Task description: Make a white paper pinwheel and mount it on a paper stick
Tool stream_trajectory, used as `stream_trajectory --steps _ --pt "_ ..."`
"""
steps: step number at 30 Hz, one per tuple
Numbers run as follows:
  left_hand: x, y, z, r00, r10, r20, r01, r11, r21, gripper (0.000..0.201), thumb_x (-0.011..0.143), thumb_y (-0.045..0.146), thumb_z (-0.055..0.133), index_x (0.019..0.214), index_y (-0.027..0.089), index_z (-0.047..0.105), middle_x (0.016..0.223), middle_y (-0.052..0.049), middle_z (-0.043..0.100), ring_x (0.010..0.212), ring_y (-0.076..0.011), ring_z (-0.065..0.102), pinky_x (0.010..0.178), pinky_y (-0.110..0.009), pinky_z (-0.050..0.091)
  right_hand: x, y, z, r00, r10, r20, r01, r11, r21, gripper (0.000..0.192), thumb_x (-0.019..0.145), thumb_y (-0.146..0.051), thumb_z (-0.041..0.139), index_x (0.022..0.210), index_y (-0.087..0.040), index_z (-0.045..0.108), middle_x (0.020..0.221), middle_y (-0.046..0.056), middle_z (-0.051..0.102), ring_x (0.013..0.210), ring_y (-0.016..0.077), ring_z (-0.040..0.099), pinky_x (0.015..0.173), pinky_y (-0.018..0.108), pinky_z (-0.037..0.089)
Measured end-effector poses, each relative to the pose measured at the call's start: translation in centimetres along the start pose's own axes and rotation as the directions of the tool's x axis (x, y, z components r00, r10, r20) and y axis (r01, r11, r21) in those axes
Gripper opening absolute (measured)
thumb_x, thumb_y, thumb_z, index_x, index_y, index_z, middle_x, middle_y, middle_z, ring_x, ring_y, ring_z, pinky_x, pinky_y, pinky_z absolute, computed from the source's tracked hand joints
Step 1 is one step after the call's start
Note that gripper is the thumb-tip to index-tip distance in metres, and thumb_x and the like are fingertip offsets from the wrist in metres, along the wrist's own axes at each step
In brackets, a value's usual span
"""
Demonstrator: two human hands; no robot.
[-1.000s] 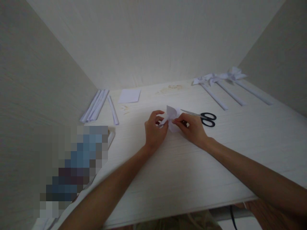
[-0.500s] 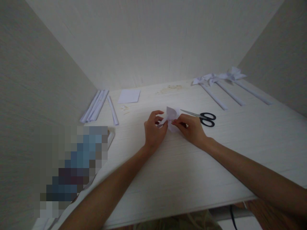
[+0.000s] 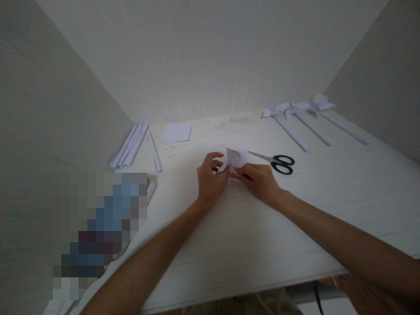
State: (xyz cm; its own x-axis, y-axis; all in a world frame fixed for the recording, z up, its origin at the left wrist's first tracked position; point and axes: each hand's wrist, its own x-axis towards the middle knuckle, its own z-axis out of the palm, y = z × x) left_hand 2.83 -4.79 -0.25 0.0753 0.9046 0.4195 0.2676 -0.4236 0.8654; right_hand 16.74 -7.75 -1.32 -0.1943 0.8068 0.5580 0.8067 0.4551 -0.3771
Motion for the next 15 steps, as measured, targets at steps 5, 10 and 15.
stream_trajectory --steps 5,10,15 --pt "-0.03 -0.09 0.02 1.000 0.009 -0.011 -0.009 1.000 0.012 0.027 0.060 0.012 0.059 0.085 0.019 0.051 0.055 0.006 0.055 0.049 -0.0076 0.053 0.046 -0.018 0.039 -0.02 0.05 0.03 0.999 -0.033 -0.023 0.035 0.998 0.053 0.025 0.082 -0.030 0.048 0.066 -0.018 0.063 0.062 0.005 0.061 0.053 0.0122 0.051 0.051 0.023 0.033" --pt "0.00 -0.25 0.01 1.000 -0.003 -0.002 0.003 1.000 0.015 0.028 0.060 0.011 0.059 0.085 0.019 0.051 0.055 0.006 0.055 0.051 -0.0085 0.053 0.046 -0.018 0.039 -0.06 0.12 0.14 0.999 0.006 -0.033 -0.005 1.000 0.024 0.030 0.078 -0.037 0.052 0.057 -0.017 0.059 0.052 0.003 0.058 0.046 0.0109 0.047 0.047 0.023 0.031" --pt "-0.07 -0.08 -0.03 1.000 0.004 0.011 -0.004 1.000 0.003 0.026 0.061 0.013 0.060 0.085 0.019 0.050 0.055 0.006 0.055 0.049 -0.0082 0.053 0.046 -0.018 0.038 0.14 0.09 -0.14 0.996 0.004 -0.094 0.004 0.997 0.082 0.026 0.077 -0.034 0.054 0.058 -0.017 0.059 0.054 0.002 0.058 0.047 0.0111 0.048 0.047 0.023 0.033"
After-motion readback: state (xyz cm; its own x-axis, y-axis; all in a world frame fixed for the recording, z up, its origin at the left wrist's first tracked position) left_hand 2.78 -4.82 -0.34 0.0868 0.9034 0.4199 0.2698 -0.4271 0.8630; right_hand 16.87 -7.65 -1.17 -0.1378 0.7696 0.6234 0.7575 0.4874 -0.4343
